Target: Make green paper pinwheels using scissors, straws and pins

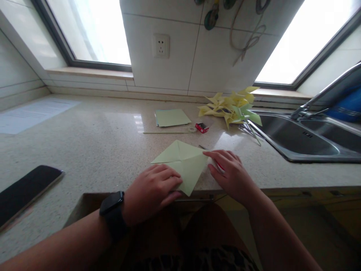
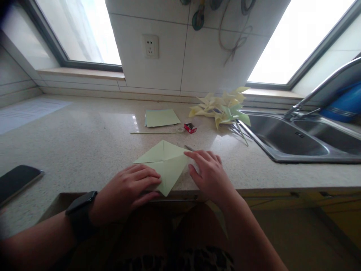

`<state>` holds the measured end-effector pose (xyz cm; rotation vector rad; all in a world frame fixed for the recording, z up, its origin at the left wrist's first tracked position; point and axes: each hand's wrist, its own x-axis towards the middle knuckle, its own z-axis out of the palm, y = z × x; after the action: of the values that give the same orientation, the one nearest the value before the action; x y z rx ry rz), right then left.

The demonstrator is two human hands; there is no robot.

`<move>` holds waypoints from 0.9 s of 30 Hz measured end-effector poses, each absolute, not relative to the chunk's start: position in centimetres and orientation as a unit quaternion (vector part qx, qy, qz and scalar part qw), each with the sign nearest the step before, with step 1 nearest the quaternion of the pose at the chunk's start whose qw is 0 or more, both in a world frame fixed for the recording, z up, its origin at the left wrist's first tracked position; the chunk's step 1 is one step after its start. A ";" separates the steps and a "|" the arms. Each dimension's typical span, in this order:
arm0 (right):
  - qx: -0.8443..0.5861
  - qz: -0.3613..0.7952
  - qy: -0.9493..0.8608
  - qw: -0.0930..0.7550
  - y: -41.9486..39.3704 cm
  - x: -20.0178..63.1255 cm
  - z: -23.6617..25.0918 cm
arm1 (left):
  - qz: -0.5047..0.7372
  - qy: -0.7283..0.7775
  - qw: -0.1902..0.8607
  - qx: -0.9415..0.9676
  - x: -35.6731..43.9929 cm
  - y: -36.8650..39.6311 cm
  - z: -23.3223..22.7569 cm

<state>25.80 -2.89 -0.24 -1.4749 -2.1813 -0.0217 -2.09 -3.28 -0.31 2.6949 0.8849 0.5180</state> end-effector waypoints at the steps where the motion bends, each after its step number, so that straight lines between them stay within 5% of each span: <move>1: -0.563 -0.032 -0.783 0.263 -2.8 26.3 -0.5 | 0.180 0.305 0.130 0.926 -2.0 -3.4 -0.3; 5: -0.623 -0.079 -0.736 0.254 -2.7 28.0 -1.4 | 0.188 0.306 0.138 0.923 -1.9 -3.5 -0.5; 15: -0.670 0.013 -0.706 0.230 -4.5 30.0 -1.3 | 0.239 0.323 0.095 0.911 -1.7 -3.9 -0.4; 27: -0.728 0.069 -0.656 0.187 -6.4 31.2 0.0 | 0.297 0.477 0.298 0.771 -1.3 -4.7 0.0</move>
<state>31.18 -6.37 0.02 -2.0500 -1.8469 0.1949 -1.32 -4.75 0.01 2.0498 1.2681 0.7905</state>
